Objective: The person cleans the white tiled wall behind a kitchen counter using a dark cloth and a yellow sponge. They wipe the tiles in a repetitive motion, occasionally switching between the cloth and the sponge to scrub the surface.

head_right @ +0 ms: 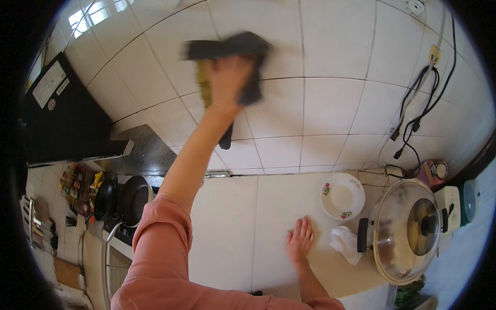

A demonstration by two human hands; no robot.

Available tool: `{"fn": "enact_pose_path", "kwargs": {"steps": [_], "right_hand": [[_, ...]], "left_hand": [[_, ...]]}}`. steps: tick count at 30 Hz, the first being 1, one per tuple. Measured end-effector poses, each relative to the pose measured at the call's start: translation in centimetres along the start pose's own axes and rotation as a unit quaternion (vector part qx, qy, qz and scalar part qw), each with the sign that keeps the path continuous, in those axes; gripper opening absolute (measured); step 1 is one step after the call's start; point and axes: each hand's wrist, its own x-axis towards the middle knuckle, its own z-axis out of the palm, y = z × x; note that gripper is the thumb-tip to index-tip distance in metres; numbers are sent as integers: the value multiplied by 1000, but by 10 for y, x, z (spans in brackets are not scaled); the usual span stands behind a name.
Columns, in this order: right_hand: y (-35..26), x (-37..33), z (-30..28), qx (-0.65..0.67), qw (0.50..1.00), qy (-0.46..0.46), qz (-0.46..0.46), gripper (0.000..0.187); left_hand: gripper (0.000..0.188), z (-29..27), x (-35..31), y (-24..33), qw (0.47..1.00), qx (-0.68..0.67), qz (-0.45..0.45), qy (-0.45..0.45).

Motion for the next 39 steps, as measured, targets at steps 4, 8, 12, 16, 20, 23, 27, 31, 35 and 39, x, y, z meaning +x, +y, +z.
{"fn": "enact_pose_path", "kwargs": {"steps": [4,8,12,16,20,23,27,31,35,39], "right_hand": [[7,0,1,2,1000,-3,-3,67],[-3,0,-7,21,1000,9,-12,65],[-8,2,-7,15,1000,10,-10,64],[-10,-2,-7,-1,1000,21,-7,63],[-2,4,-6,7,1000,20,1,64],[3,5,-4,8,1000,13,9,65],[-2,2,-1,36,999,11,2,64],[-1,2,0,38,999,17,1,64],[1,4,-7,35,999,19,14,63],[7,7,-4,34,999,15,17,63]], "left_hand": [[28,-3,-39,-19,970,-4,-81,-231],[42,-18,-86,-103,925,93,-348,-117],[33,-2,-110,-70,953,51,-276,-113],[38,24,-128,2,988,17,-70,-139],[31,25,-96,33,995,-89,-35,-18],[31,20,-52,61,981,-132,-98,-103],[44,66,-113,62,980,85,167,-65],[45,103,-194,73,818,-336,-83,-459],[47,90,-111,126,935,-95,277,-199],[49,78,-76,195,886,-115,242,-379]]}}
